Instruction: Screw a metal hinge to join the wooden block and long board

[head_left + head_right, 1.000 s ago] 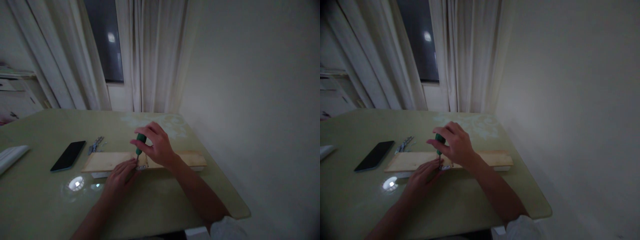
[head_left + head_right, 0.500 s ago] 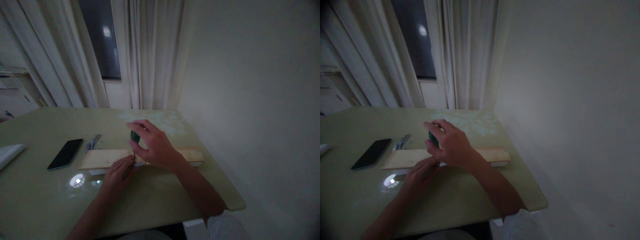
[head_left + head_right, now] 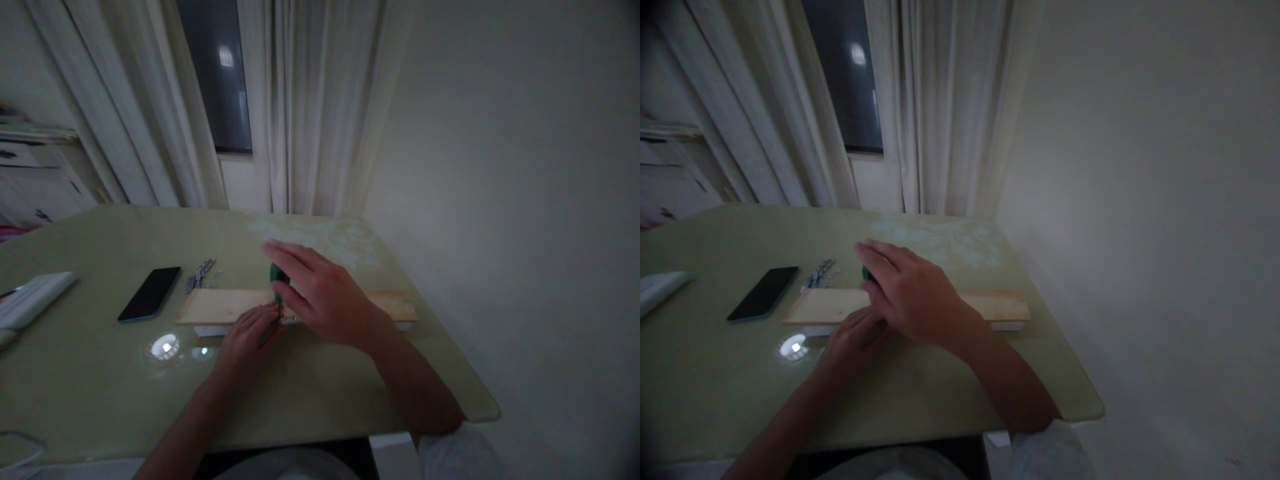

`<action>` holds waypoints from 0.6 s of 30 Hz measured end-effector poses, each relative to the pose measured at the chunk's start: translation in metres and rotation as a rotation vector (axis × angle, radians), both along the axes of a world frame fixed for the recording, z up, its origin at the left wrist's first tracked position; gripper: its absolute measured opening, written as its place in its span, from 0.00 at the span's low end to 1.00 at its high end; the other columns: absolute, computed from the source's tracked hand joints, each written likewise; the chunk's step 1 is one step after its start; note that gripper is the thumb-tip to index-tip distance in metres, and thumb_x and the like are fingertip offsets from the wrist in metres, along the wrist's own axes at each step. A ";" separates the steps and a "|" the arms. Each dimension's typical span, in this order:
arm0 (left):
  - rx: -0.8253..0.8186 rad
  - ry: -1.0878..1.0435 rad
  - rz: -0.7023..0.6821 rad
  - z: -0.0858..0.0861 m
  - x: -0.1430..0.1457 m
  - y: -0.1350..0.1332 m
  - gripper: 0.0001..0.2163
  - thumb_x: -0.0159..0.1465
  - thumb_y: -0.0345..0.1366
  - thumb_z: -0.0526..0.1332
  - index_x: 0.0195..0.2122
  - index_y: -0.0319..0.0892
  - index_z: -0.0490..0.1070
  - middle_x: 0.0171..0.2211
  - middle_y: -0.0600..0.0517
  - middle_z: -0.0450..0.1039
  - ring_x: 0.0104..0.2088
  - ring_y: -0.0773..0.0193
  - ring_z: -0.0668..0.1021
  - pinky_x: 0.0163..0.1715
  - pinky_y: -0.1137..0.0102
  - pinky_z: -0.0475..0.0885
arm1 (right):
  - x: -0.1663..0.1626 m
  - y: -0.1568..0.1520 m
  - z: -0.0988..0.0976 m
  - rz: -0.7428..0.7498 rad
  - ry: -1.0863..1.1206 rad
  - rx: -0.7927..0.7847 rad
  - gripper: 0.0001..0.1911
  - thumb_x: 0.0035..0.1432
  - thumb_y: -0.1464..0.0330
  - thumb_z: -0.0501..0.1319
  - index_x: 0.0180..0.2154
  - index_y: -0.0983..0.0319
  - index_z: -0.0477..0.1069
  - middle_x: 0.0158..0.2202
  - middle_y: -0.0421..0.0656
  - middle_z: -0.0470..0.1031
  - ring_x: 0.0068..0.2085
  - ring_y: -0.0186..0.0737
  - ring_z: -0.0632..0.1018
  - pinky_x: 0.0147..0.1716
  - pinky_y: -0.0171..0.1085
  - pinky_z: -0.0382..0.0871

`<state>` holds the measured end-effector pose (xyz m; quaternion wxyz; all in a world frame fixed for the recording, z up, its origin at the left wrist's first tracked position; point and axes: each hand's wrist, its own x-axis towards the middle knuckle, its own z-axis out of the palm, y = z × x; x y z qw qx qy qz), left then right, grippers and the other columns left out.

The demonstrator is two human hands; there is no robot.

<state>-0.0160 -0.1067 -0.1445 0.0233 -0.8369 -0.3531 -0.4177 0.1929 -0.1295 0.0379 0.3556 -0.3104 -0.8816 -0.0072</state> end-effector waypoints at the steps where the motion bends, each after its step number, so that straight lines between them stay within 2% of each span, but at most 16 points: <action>1: -0.004 -0.004 0.001 0.000 0.000 0.000 0.11 0.73 0.39 0.62 0.53 0.45 0.77 0.51 0.44 0.83 0.51 0.51 0.85 0.54 0.55 0.82 | 0.005 -0.002 0.003 0.068 0.014 -0.055 0.26 0.75 0.71 0.54 0.70 0.57 0.62 0.67 0.48 0.71 0.66 0.43 0.72 0.65 0.46 0.69; 2: -0.004 -0.007 0.003 0.000 0.001 0.000 0.11 0.73 0.39 0.62 0.53 0.45 0.77 0.51 0.44 0.83 0.51 0.51 0.85 0.55 0.55 0.82 | 0.009 -0.002 0.005 0.119 0.022 -0.097 0.26 0.75 0.72 0.53 0.70 0.54 0.62 0.65 0.46 0.72 0.65 0.41 0.73 0.64 0.45 0.70; 4: -0.002 -0.011 0.005 0.000 0.002 0.000 0.11 0.73 0.40 0.62 0.53 0.45 0.77 0.51 0.44 0.83 0.51 0.51 0.85 0.54 0.55 0.82 | 0.011 0.005 0.002 0.137 0.043 -0.115 0.21 0.75 0.69 0.56 0.66 0.53 0.68 0.57 0.45 0.77 0.57 0.40 0.77 0.58 0.42 0.74; 7: 0.000 -0.014 0.002 0.001 0.003 0.000 0.11 0.73 0.39 0.63 0.54 0.46 0.77 0.52 0.45 0.83 0.52 0.52 0.85 0.54 0.56 0.82 | 0.003 0.023 -0.010 0.049 0.145 -0.021 0.14 0.71 0.59 0.63 0.53 0.57 0.79 0.41 0.43 0.76 0.42 0.38 0.77 0.46 0.37 0.75; 9: 0.003 -0.013 0.001 0.001 0.003 0.000 0.11 0.73 0.38 0.62 0.54 0.46 0.76 0.52 0.45 0.83 0.52 0.52 0.85 0.55 0.56 0.82 | -0.002 0.031 -0.015 0.020 0.205 0.026 0.15 0.69 0.56 0.65 0.48 0.59 0.80 0.37 0.42 0.75 0.39 0.38 0.76 0.44 0.37 0.75; 10: 0.007 -0.013 -0.001 0.001 0.004 0.000 0.11 0.73 0.38 0.62 0.54 0.46 0.76 0.52 0.45 0.83 0.52 0.53 0.85 0.54 0.57 0.82 | -0.002 0.032 -0.014 0.021 0.206 0.024 0.15 0.70 0.57 0.65 0.49 0.60 0.80 0.39 0.44 0.76 0.42 0.39 0.77 0.47 0.39 0.76; 12: 0.013 -0.016 -0.002 0.001 0.004 0.000 0.11 0.73 0.38 0.63 0.54 0.46 0.76 0.52 0.45 0.83 0.52 0.53 0.85 0.54 0.57 0.82 | 0.005 0.028 -0.009 0.057 0.164 -0.021 0.16 0.72 0.62 0.62 0.57 0.59 0.76 0.51 0.48 0.77 0.53 0.43 0.78 0.56 0.43 0.74; 14: 0.012 -0.020 -0.005 0.001 0.004 0.000 0.11 0.73 0.39 0.63 0.54 0.46 0.76 0.52 0.45 0.84 0.52 0.53 0.85 0.54 0.57 0.82 | 0.015 0.019 -0.001 0.131 0.114 -0.096 0.23 0.74 0.69 0.56 0.67 0.56 0.68 0.63 0.49 0.72 0.64 0.43 0.73 0.65 0.47 0.69; 15: 0.008 -0.018 -0.008 0.001 0.004 0.001 0.11 0.72 0.39 0.63 0.54 0.46 0.76 0.52 0.45 0.84 0.52 0.53 0.85 0.54 0.57 0.82 | 0.019 0.015 0.002 0.173 0.099 -0.133 0.25 0.74 0.72 0.54 0.69 0.55 0.64 0.66 0.48 0.70 0.66 0.42 0.71 0.67 0.47 0.67; 16: 0.003 -0.014 -0.008 0.001 0.003 0.001 0.11 0.73 0.39 0.63 0.54 0.46 0.76 0.52 0.45 0.83 0.52 0.52 0.85 0.54 0.57 0.82 | 0.022 0.012 0.003 0.207 0.094 -0.162 0.26 0.75 0.73 0.53 0.69 0.53 0.64 0.65 0.47 0.72 0.66 0.40 0.72 0.66 0.46 0.68; 18: 0.003 -0.012 -0.001 0.001 0.003 0.001 0.11 0.73 0.39 0.62 0.54 0.46 0.76 0.51 0.45 0.84 0.52 0.52 0.85 0.54 0.57 0.82 | 0.020 0.010 0.001 0.227 0.098 -0.170 0.22 0.75 0.70 0.56 0.66 0.53 0.69 0.56 0.45 0.77 0.57 0.38 0.78 0.59 0.42 0.74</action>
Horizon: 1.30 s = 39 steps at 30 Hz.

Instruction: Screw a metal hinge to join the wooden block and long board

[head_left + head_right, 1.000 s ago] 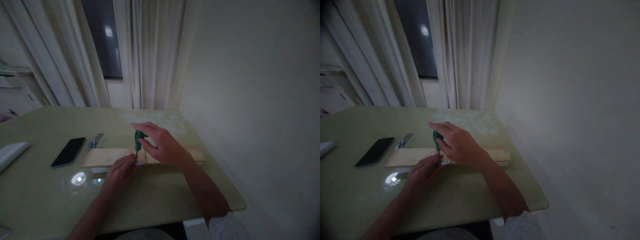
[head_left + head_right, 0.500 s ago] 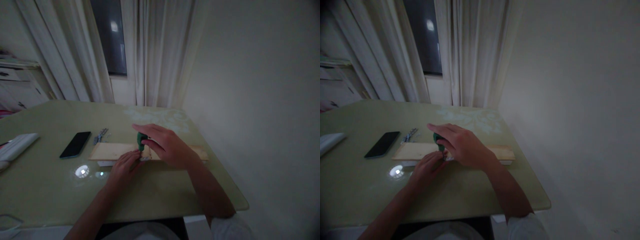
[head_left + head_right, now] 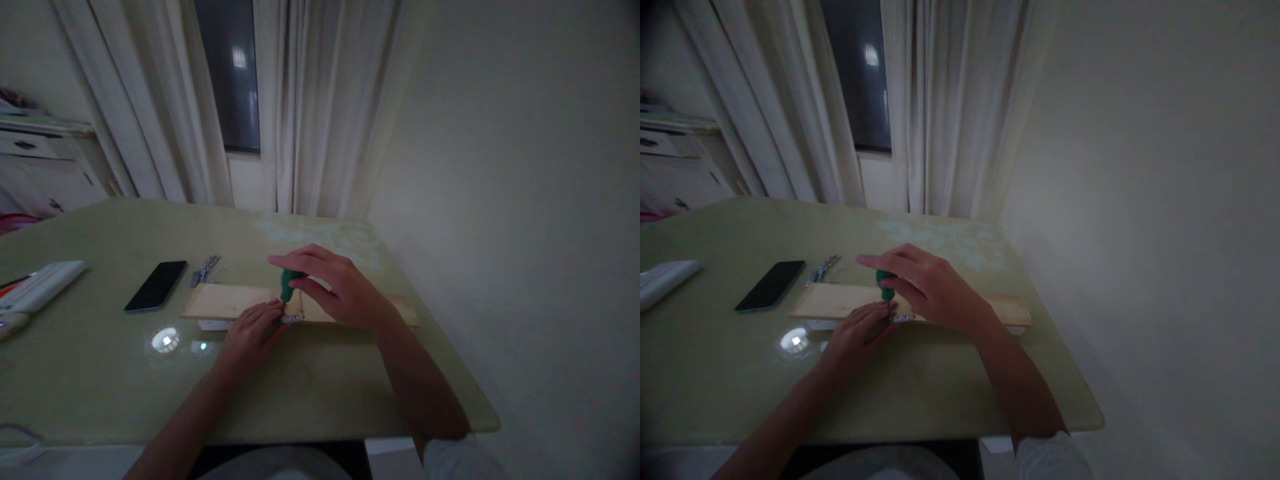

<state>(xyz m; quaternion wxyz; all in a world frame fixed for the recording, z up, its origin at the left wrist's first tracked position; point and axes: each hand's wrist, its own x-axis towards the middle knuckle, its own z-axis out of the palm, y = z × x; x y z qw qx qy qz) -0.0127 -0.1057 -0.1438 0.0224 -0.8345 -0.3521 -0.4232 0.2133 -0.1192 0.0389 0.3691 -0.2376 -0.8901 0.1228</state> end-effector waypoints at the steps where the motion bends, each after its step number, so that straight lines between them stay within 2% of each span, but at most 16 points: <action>1: 0.005 -0.003 0.008 0.000 0.000 0.000 0.10 0.73 0.39 0.62 0.53 0.46 0.77 0.51 0.45 0.84 0.51 0.52 0.85 0.54 0.57 0.82 | -0.004 0.001 -0.004 -0.029 0.017 0.026 0.18 0.75 0.67 0.59 0.63 0.54 0.73 0.50 0.44 0.77 0.51 0.38 0.79 0.53 0.40 0.76; 3: 0.017 -0.012 0.018 -0.001 0.000 0.000 0.10 0.73 0.39 0.62 0.52 0.46 0.77 0.50 0.45 0.84 0.51 0.52 0.85 0.53 0.57 0.82 | -0.016 0.007 -0.014 -0.157 0.081 0.122 0.14 0.70 0.59 0.65 0.54 0.56 0.79 0.40 0.42 0.74 0.41 0.37 0.77 0.44 0.38 0.76; 5: 0.033 -0.014 0.013 -0.001 0.000 0.001 0.09 0.73 0.39 0.62 0.51 0.46 0.77 0.50 0.44 0.84 0.50 0.52 0.85 0.53 0.57 0.83 | -0.026 0.013 -0.021 -0.294 0.144 0.184 0.13 0.70 0.58 0.65 0.49 0.58 0.81 0.38 0.43 0.73 0.40 0.38 0.76 0.44 0.38 0.76; 8: 0.031 -0.011 0.001 -0.002 0.000 0.001 0.09 0.73 0.38 0.63 0.52 0.46 0.77 0.52 0.45 0.84 0.51 0.53 0.85 0.53 0.57 0.82 | -0.022 0.016 -0.019 -0.319 0.106 0.148 0.14 0.71 0.64 0.63 0.55 0.59 0.76 0.50 0.49 0.76 0.53 0.43 0.78 0.55 0.43 0.74; 10: 0.023 -0.015 0.000 -0.002 0.000 0.001 0.09 0.73 0.38 0.63 0.52 0.46 0.77 0.52 0.45 0.83 0.52 0.53 0.85 0.54 0.57 0.82 | -0.008 0.014 -0.012 -0.230 0.036 0.074 0.22 0.71 0.70 0.60 0.65 0.59 0.68 0.62 0.51 0.73 0.63 0.46 0.74 0.60 0.46 0.72; 12: 0.023 -0.019 -0.004 -0.002 0.000 0.001 0.09 0.73 0.38 0.63 0.52 0.46 0.77 0.52 0.45 0.83 0.52 0.53 0.85 0.54 0.57 0.82 | 0.004 0.013 -0.007 -0.113 0.011 -0.011 0.27 0.72 0.72 0.58 0.70 0.56 0.62 0.66 0.50 0.71 0.64 0.43 0.73 0.59 0.45 0.75; 15: 0.019 -0.017 -0.001 -0.001 0.001 0.000 0.10 0.73 0.38 0.63 0.53 0.46 0.76 0.52 0.45 0.83 0.52 0.53 0.85 0.55 0.57 0.82 | 0.004 0.017 -0.011 -0.030 0.072 -0.005 0.22 0.71 0.65 0.64 0.64 0.56 0.70 0.55 0.46 0.79 0.53 0.39 0.80 0.52 0.39 0.77; 18: 0.022 -0.018 0.012 -0.001 0.001 0.000 0.10 0.72 0.38 0.64 0.53 0.46 0.77 0.51 0.45 0.84 0.51 0.53 0.85 0.54 0.57 0.82 | -0.014 0.023 -0.024 -0.216 0.192 0.202 0.18 0.63 0.55 0.71 0.47 0.61 0.79 0.39 0.44 0.79 0.41 0.39 0.79 0.45 0.38 0.77; 21: 0.038 -0.019 0.010 -0.001 0.001 0.001 0.09 0.72 0.38 0.63 0.51 0.45 0.77 0.50 0.45 0.84 0.51 0.53 0.85 0.52 0.58 0.83 | -0.025 0.022 -0.028 -0.380 0.153 0.321 0.15 0.67 0.56 0.67 0.42 0.62 0.78 0.38 0.47 0.79 0.42 0.43 0.79 0.46 0.42 0.76; 25: 0.035 -0.020 0.000 -0.002 0.001 0.001 0.09 0.73 0.38 0.63 0.52 0.45 0.77 0.51 0.44 0.84 0.52 0.53 0.85 0.53 0.58 0.82 | -0.011 0.008 -0.014 -0.237 0.026 0.128 0.19 0.72 0.63 0.61 0.61 0.61 0.71 0.59 0.52 0.77 0.59 0.47 0.77 0.60 0.47 0.72; 28: 0.032 -0.010 0.002 -0.002 0.002 0.001 0.10 0.73 0.39 0.63 0.53 0.44 0.76 0.51 0.44 0.84 0.51 0.52 0.85 0.53 0.57 0.82 | -0.004 0.005 -0.010 -0.056 0.000 -0.009 0.28 0.74 0.67 0.57 0.72 0.56 0.57 0.65 0.48 0.74 0.62 0.42 0.76 0.64 0.45 0.69; 31: 0.044 -0.020 0.004 -0.002 0.002 0.002 0.09 0.73 0.40 0.63 0.51 0.44 0.77 0.49 0.44 0.84 0.50 0.53 0.85 0.52 0.58 0.83 | -0.016 0.013 -0.022 -0.098 0.046 0.084 0.22 0.73 0.60 0.61 0.65 0.56 0.69 0.53 0.45 0.81 0.52 0.41 0.80 0.56 0.41 0.74; 33: 0.056 -0.028 0.001 -0.002 0.003 0.003 0.08 0.73 0.40 0.63 0.50 0.44 0.77 0.49 0.44 0.84 0.50 0.53 0.85 0.52 0.58 0.83 | -0.026 0.018 -0.031 -0.273 0.106 0.238 0.17 0.69 0.54 0.65 0.50 0.59 0.78 0.40 0.45 0.81 0.43 0.42 0.80 0.47 0.40 0.76; 35: 0.058 -0.031 -0.003 -0.003 0.002 0.003 0.09 0.73 0.40 0.63 0.50 0.44 0.77 0.49 0.44 0.84 0.50 0.53 0.85 0.52 0.58 0.83 | -0.029 0.019 -0.033 -0.406 0.105 0.336 0.15 0.68 0.55 0.65 0.41 0.60 0.78 0.34 0.45 0.79 0.39 0.44 0.79 0.44 0.42 0.75; 37: 0.053 -0.030 -0.002 -0.003 0.002 0.003 0.09 0.73 0.39 0.63 0.51 0.44 0.77 0.50 0.44 0.84 0.51 0.53 0.85 0.53 0.58 0.82 | -0.024 0.014 -0.026 -0.403 0.045 0.312 0.13 0.69 0.59 0.64 0.47 0.61 0.78 0.42 0.48 0.80 0.46 0.47 0.79 0.49 0.45 0.75; 39: 0.043 -0.024 0.004 -0.003 0.002 0.002 0.09 0.73 0.39 0.63 0.51 0.45 0.77 0.51 0.44 0.84 0.52 0.53 0.85 0.53 0.58 0.82 | -0.014 0.009 -0.016 -0.290 0.011 0.199 0.19 0.71 0.65 0.61 0.60 0.61 0.72 0.56 0.51 0.78 0.57 0.48 0.77 0.58 0.47 0.73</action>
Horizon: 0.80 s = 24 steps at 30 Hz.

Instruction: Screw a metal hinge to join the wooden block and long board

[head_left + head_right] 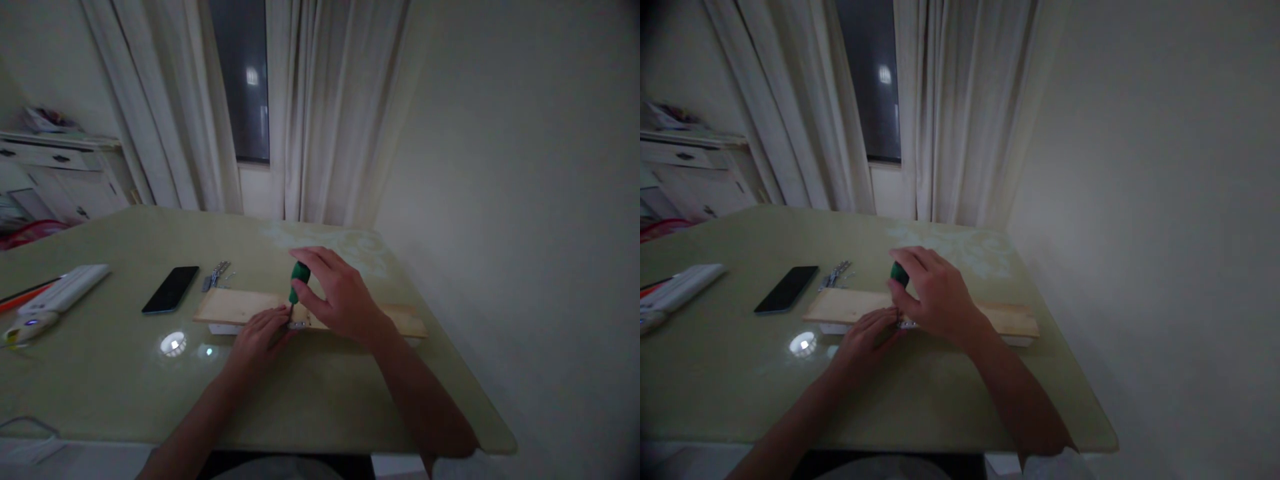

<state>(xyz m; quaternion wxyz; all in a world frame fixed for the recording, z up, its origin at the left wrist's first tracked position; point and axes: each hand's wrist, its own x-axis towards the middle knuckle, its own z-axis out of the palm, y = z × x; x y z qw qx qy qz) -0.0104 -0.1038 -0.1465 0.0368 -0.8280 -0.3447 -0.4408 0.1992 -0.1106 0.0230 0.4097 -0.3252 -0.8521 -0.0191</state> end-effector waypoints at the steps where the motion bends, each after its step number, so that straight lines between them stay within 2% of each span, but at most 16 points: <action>1: -0.003 0.002 0.001 0.000 0.000 0.000 0.09 0.73 0.39 0.63 0.51 0.45 0.77 0.52 0.44 0.83 0.52 0.53 0.85 0.54 0.58 0.82 | 0.004 -0.001 0.004 0.077 0.003 -0.061 0.22 0.72 0.68 0.60 0.65 0.59 0.68 0.60 0.50 0.76 0.60 0.46 0.76 0.60 0.47 0.71; 2: -0.004 0.002 0.001 0.000 0.000 -0.001 0.09 0.73 0.39 0.63 0.52 0.45 0.77 0.52 0.45 0.83 0.52 0.53 0.85 0.53 0.58 0.82 | 0.006 -0.001 0.005 0.152 0.012 -0.109 0.24 0.73 0.69 0.58 0.68 0.57 0.65 0.62 0.49 0.75 0.61 0.44 0.76 0.62 0.46 0.71; 4: -0.009 0.001 0.005 0.001 0.000 -0.002 0.09 0.73 0.39 0.63 0.52 0.45 0.77 0.52 0.45 0.83 0.52 0.53 0.85 0.53 0.58 0.82 | 0.005 0.004 0.001 0.224 0.056 -0.119 0.22 0.73 0.68 0.59 0.66 0.55 0.68 0.57 0.46 0.78 0.57 0.41 0.78 0.58 0.43 0.73; 6: -0.001 -0.005 0.004 0.002 0.000 -0.002 0.09 0.73 0.39 0.63 0.51 0.45 0.77 0.51 0.45 0.84 0.51 0.53 0.85 0.53 0.58 0.83 | -0.002 0.012 -0.009 0.129 0.141 -0.007 0.14 0.71 0.62 0.64 0.55 0.58 0.77 0.46 0.45 0.80 0.47 0.41 0.80 0.49 0.41 0.76; 8: 0.010 -0.008 -0.003 0.004 0.001 -0.002 0.08 0.73 0.39 0.63 0.51 0.45 0.77 0.51 0.45 0.84 0.51 0.53 0.85 0.52 0.58 0.83 | -0.007 0.017 -0.016 -0.056 0.197 0.137 0.12 0.68 0.59 0.66 0.44 0.61 0.80 0.36 0.45 0.78 0.39 0.42 0.78 0.42 0.41 0.76; 9: 0.013 -0.008 -0.006 0.005 0.001 -0.003 0.08 0.73 0.39 0.63 0.50 0.45 0.77 0.51 0.45 0.84 0.51 0.54 0.85 0.52 0.58 0.83 | -0.007 0.016 -0.016 -0.113 0.178 0.173 0.12 0.69 0.59 0.65 0.42 0.61 0.79 0.35 0.45 0.77 0.38 0.42 0.78 0.41 0.41 0.76; 11: 0.010 -0.001 -0.004 0.006 0.001 -0.003 0.09 0.73 0.39 0.63 0.51 0.45 0.77 0.50 0.45 0.84 0.51 0.54 0.85 0.52 0.58 0.83 | -0.002 0.011 -0.010 -0.121 0.086 0.145 0.12 0.70 0.61 0.63 0.47 0.62 0.79 0.42 0.48 0.80 0.45 0.45 0.80 0.48 0.44 0.76; 13: 0.005 0.004 0.003 0.006 0.001 -0.003 0.09 0.73 0.38 0.63 0.52 0.44 0.77 0.51 0.44 0.84 0.51 0.53 0.85 0.52 0.57 0.83 | 0.007 0.004 0.000 -0.029 0.022 0.030 0.16 0.72 0.65 0.60 0.57 0.61 0.74 0.55 0.51 0.79 0.56 0.46 0.78 0.57 0.46 0.74; 15: 0.008 0.005 -0.002 0.005 0.001 -0.003 0.09 0.73 0.38 0.63 0.52 0.44 0.77 0.51 0.45 0.84 0.51 0.53 0.85 0.52 0.57 0.83 | 0.012 0.000 0.006 0.107 0.003 -0.084 0.20 0.74 0.68 0.57 0.64 0.59 0.69 0.58 0.48 0.78 0.58 0.43 0.78 0.59 0.44 0.73; 16: 0.010 0.006 -0.005 0.004 0.001 -0.002 0.09 0.73 0.37 0.63 0.52 0.44 0.77 0.51 0.45 0.84 0.51 0.53 0.85 0.52 0.57 0.83 | 0.011 0.001 0.005 0.150 0.007 -0.102 0.20 0.75 0.67 0.57 0.64 0.58 0.69 0.56 0.47 0.79 0.56 0.41 0.79 0.58 0.42 0.73; 18: 0.023 0.004 -0.001 0.002 0.001 -0.002 0.09 0.72 0.38 0.64 0.52 0.44 0.77 0.50 0.44 0.84 0.51 0.53 0.85 0.52 0.57 0.83 | 0.003 0.004 -0.002 0.126 0.047 -0.034 0.16 0.73 0.62 0.61 0.58 0.58 0.75 0.46 0.45 0.81 0.48 0.41 0.80 0.51 0.41 0.76; 20: 0.033 0.006 0.009 0.001 0.000 -0.001 0.09 0.73 0.38 0.64 0.52 0.44 0.77 0.50 0.44 0.84 0.51 0.52 0.85 0.52 0.57 0.83 | -0.006 0.008 -0.011 -0.042 0.117 0.131 0.13 0.70 0.58 0.64 0.46 0.60 0.80 0.35 0.44 0.78 0.40 0.42 0.78 0.44 0.41 0.76; 21: 0.035 0.007 0.014 0.000 0.000 -0.001 0.10 0.73 0.39 0.63 0.52 0.44 0.77 0.50 0.43 0.84 0.51 0.52 0.85 0.52 0.57 0.83 | -0.009 0.009 -0.013 -0.107 0.123 0.184 0.14 0.70 0.57 0.64 0.43 0.60 0.80 0.34 0.45 0.77 0.39 0.43 0.77 0.42 0.42 0.76; 22: 0.033 0.010 0.015 0.000 0.000 -0.001 0.10 0.73 0.39 0.63 0.52 0.44 0.76 0.50 0.43 0.84 0.51 0.52 0.85 0.53 0.57 0.83 | -0.009 0.008 -0.013 -0.134 0.100 0.201 0.13 0.70 0.58 0.64 0.43 0.61 0.80 0.35 0.46 0.78 0.41 0.44 0.78 0.43 0.43 0.76; 24: 0.027 0.010 0.013 0.001 -0.001 -0.001 0.10 0.73 0.39 0.63 0.52 0.44 0.76 0.50 0.43 0.84 0.51 0.53 0.85 0.53 0.58 0.82 | -0.005 0.003 -0.006 -0.094 0.030 0.135 0.14 0.71 0.62 0.61 0.52 0.61 0.78 0.48 0.50 0.80 0.50 0.47 0.79 0.51 0.45 0.75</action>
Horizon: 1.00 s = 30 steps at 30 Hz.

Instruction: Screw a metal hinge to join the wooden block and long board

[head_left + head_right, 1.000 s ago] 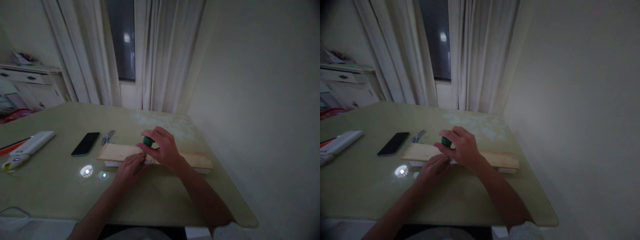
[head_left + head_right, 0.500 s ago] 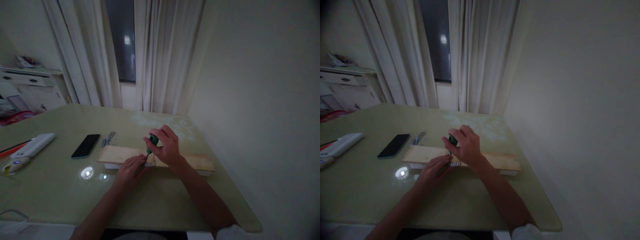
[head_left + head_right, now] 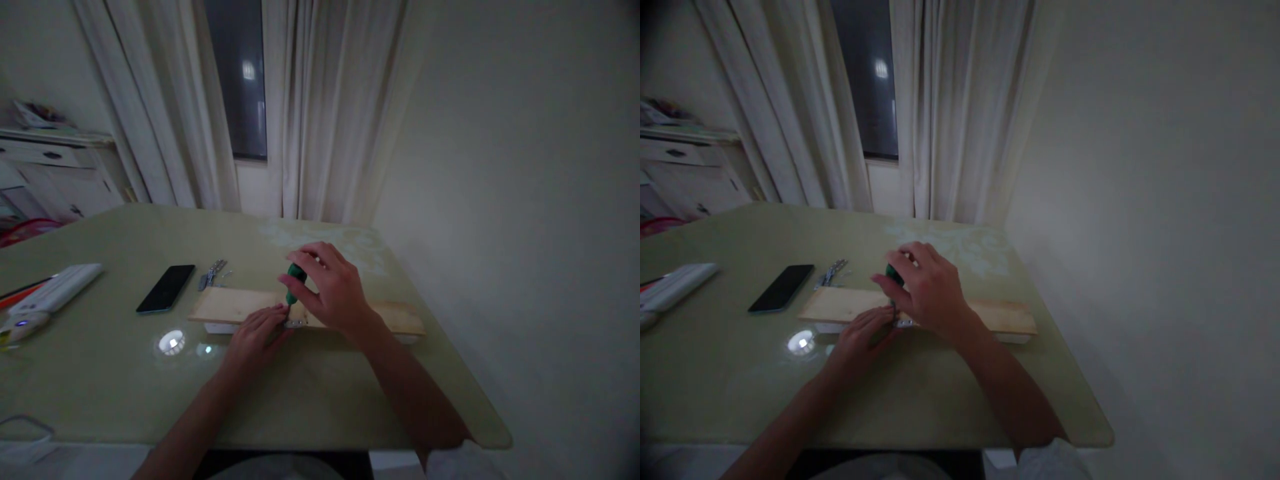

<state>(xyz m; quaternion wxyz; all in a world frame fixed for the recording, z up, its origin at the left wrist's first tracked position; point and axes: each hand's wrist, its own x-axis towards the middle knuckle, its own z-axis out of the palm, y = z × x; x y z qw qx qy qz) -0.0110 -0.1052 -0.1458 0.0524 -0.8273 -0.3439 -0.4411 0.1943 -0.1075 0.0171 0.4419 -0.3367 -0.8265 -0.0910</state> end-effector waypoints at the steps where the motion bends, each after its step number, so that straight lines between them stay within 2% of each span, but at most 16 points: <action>1: -0.002 -0.004 -0.001 0.000 0.000 0.000 0.10 0.73 0.39 0.63 0.52 0.44 0.76 0.50 0.44 0.84 0.51 0.53 0.85 0.53 0.58 0.82 | 0.004 -0.003 0.005 0.056 -0.028 -0.067 0.17 0.72 0.65 0.60 0.58 0.61 0.75 0.55 0.51 0.78 0.56 0.47 0.77 0.56 0.47 0.74; 3: -0.006 -0.010 -0.009 0.001 0.000 0.000 0.09 0.73 0.39 0.62 0.52 0.45 0.76 0.50 0.44 0.84 0.50 0.53 0.85 0.53 0.58 0.82 | 0.011 -0.007 0.013 0.212 -0.049 -0.212 0.23 0.74 0.69 0.56 0.67 0.57 0.67 0.62 0.49 0.75 0.61 0.43 0.75 0.62 0.46 0.71; 4: -0.010 -0.011 -0.012 0.001 0.001 0.000 0.09 0.73 0.39 0.62 0.52 0.45 0.76 0.49 0.45 0.84 0.50 0.53 0.85 0.53 0.58 0.82 | 0.012 -0.007 0.014 0.285 -0.047 -0.257 0.24 0.74 0.69 0.56 0.68 0.56 0.65 0.61 0.47 0.76 0.60 0.41 0.76 0.61 0.45 0.72; 6: -0.020 -0.008 -0.006 0.001 0.001 0.000 0.09 0.73 0.39 0.62 0.51 0.45 0.76 0.49 0.45 0.84 0.50 0.53 0.85 0.52 0.58 0.83 | 0.008 -0.002 0.007 0.336 -0.004 -0.234 0.20 0.74 0.64 0.60 0.64 0.55 0.70 0.53 0.44 0.80 0.52 0.39 0.80 0.55 0.41 0.75; 8: -0.021 -0.005 0.000 0.001 0.001 0.000 0.08 0.73 0.40 0.63 0.50 0.46 0.77 0.49 0.45 0.84 0.50 0.53 0.85 0.52 0.57 0.83 | -0.002 0.005 -0.007 0.204 0.122 -0.056 0.17 0.69 0.56 0.66 0.52 0.58 0.78 0.39 0.44 0.80 0.42 0.40 0.79 0.46 0.40 0.76; 11: -0.023 -0.006 -0.001 0.001 0.000 0.000 0.09 0.72 0.39 0.63 0.51 0.46 0.77 0.48 0.45 0.84 0.50 0.52 0.85 0.53 0.57 0.83 | -0.012 0.009 -0.019 0.036 0.194 0.111 0.15 0.67 0.55 0.66 0.41 0.60 0.79 0.32 0.43 0.76 0.34 0.39 0.76 0.36 0.39 0.75; 14: -0.044 -0.008 -0.014 0.000 0.000 0.001 0.10 0.72 0.37 0.63 0.52 0.46 0.77 0.50 0.45 0.84 0.51 0.52 0.85 0.54 0.56 0.82 | -0.002 0.002 -0.008 0.061 0.073 0.002 0.12 0.69 0.60 0.64 0.48 0.60 0.78 0.45 0.48 0.81 0.46 0.43 0.80 0.47 0.41 0.77; 16: -0.061 -0.007 -0.020 0.000 0.000 0.001 0.10 0.72 0.37 0.63 0.53 0.47 0.77 0.51 0.45 0.84 0.52 0.52 0.85 0.54 0.56 0.82 | 0.009 -0.001 0.003 0.152 0.006 -0.167 0.20 0.71 0.64 0.61 0.61 0.58 0.72 0.54 0.48 0.80 0.52 0.43 0.81 0.54 0.43 0.75; 18: -0.077 -0.006 -0.017 -0.001 0.000 0.001 0.10 0.72 0.37 0.63 0.53 0.47 0.77 0.53 0.45 0.83 0.53 0.52 0.85 0.54 0.55 0.82 | 0.015 0.000 0.006 0.258 -0.027 -0.283 0.28 0.72 0.66 0.59 0.71 0.57 0.61 0.58 0.47 0.79 0.52 0.40 0.81 0.56 0.43 0.75; 19: -0.081 -0.006 -0.013 -0.002 0.001 0.001 0.10 0.72 0.37 0.63 0.53 0.47 0.77 0.53 0.45 0.83 0.53 0.52 0.84 0.55 0.55 0.82 | 0.014 0.003 0.003 0.285 -0.029 -0.295 0.29 0.73 0.65 0.59 0.72 0.56 0.59 0.57 0.47 0.80 0.50 0.39 0.82 0.55 0.42 0.76; 21: -0.079 -0.006 -0.007 -0.003 0.000 0.001 0.10 0.72 0.38 0.63 0.53 0.47 0.77 0.53 0.45 0.83 0.53 0.52 0.85 0.54 0.55 0.82 | 0.007 0.011 -0.009 0.259 0.003 -0.223 0.25 0.72 0.61 0.61 0.67 0.56 0.66 0.52 0.45 0.82 0.48 0.38 0.82 0.50 0.39 0.77; 23: -0.071 -0.003 -0.008 -0.003 0.000 0.001 0.11 0.73 0.38 0.63 0.54 0.47 0.76 0.53 0.45 0.83 0.53 0.52 0.85 0.54 0.56 0.82 | -0.002 0.016 -0.022 0.106 0.125 -0.061 0.17 0.70 0.57 0.63 0.54 0.59 0.75 0.41 0.44 0.83 0.40 0.37 0.82 0.42 0.35 0.76; 25: -0.061 -0.002 -0.010 -0.003 0.000 0.001 0.11 0.72 0.38 0.63 0.54 0.46 0.77 0.53 0.44 0.83 0.53 0.52 0.85 0.54 0.56 0.82 | -0.007 0.016 -0.025 0.002 0.153 0.025 0.13 0.70 0.58 0.62 0.47 0.61 0.76 0.37 0.44 0.82 0.36 0.37 0.81 0.38 0.34 0.75; 27: -0.049 -0.007 -0.014 -0.003 0.000 0.001 0.10 0.72 0.38 0.63 0.53 0.45 0.77 0.52 0.44 0.84 0.52 0.52 0.85 0.54 0.56 0.82 | -0.005 0.010 -0.016 -0.002 0.035 -0.014 0.14 0.70 0.60 0.62 0.51 0.61 0.75 0.45 0.47 0.83 0.45 0.41 0.82 0.45 0.37 0.76; 28: -0.043 -0.010 -0.015 -0.002 0.000 0.001 0.10 0.72 0.38 0.63 0.52 0.45 0.77 0.51 0.44 0.84 0.52 0.52 0.85 0.54 0.55 0.82 | -0.001 0.007 -0.010 0.035 -0.016 -0.049 0.15 0.71 0.62 0.61 0.55 0.62 0.74 0.52 0.50 0.81 0.53 0.44 0.81 0.52 0.40 0.75; 30: -0.040 -0.012 -0.013 -0.001 0.000 0.001 0.10 0.72 0.38 0.63 0.53 0.46 0.77 0.50 0.44 0.84 0.52 0.52 0.85 0.53 0.55 0.82 | 0.006 0.001 0.001 0.174 -0.040 -0.159 0.20 0.74 0.66 0.57 0.64 0.59 0.68 0.59 0.48 0.78 0.58 0.41 0.79 0.57 0.40 0.73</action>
